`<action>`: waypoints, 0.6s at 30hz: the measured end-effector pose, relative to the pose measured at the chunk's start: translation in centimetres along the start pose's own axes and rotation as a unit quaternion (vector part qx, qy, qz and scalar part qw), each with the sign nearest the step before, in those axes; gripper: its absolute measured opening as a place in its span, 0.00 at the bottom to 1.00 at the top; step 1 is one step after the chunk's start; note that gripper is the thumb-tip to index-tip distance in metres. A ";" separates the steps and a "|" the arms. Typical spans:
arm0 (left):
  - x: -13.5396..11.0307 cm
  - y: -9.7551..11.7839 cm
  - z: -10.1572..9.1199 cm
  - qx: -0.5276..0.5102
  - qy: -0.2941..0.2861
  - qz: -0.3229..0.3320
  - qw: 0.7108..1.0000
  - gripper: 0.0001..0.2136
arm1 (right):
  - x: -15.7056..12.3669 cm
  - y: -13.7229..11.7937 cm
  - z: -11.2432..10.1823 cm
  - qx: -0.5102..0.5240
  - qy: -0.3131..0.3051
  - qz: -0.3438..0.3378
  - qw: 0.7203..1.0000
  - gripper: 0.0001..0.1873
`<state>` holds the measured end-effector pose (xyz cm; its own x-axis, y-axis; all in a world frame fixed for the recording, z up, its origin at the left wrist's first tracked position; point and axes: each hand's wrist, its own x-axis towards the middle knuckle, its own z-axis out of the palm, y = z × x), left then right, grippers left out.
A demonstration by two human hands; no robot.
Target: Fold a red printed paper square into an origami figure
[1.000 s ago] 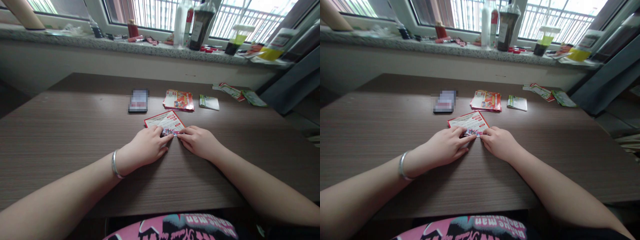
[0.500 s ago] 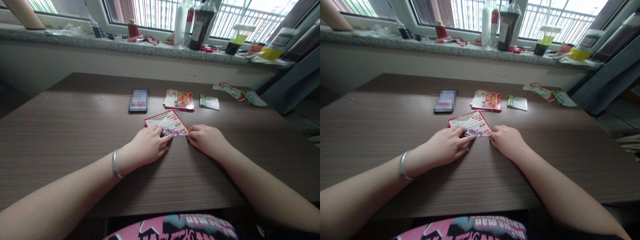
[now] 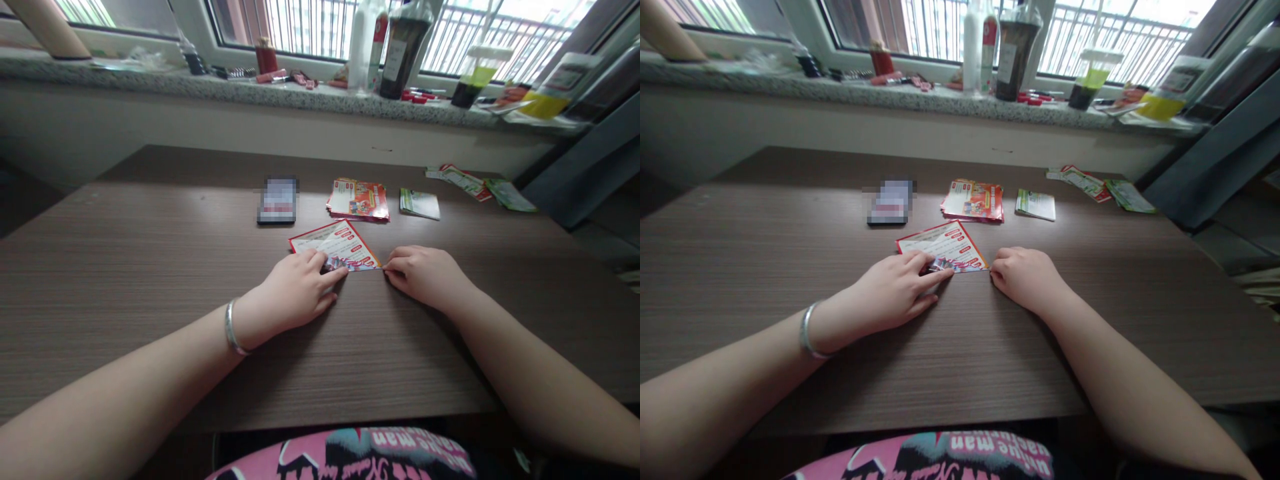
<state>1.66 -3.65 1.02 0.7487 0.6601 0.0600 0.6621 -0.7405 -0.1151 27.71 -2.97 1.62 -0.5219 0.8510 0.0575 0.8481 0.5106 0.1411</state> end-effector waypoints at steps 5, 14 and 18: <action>-0.4 -0.1 0.1 0.003 0.007 0.001 1.000 0.21 | 0.0 0.6 0.5 0.041 0.036 0.031 0.998 0.11; -0.3 -0.2 -0.1 -0.003 0.017 0.000 1.000 0.22 | 0.8 -1.4 1.6 0.132 0.137 -0.134 0.973 0.13; -0.1 -0.4 -0.2 -0.011 0.018 0.006 1.000 0.22 | 0.9 -1.5 1.8 0.137 0.121 -0.127 0.975 0.13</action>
<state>1.36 -3.47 1.26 0.7572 0.6463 0.0945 0.6531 -0.7513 -0.0948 26.16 -2.76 -0.36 -0.6960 0.6567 0.2906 0.6646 0.7423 -0.0856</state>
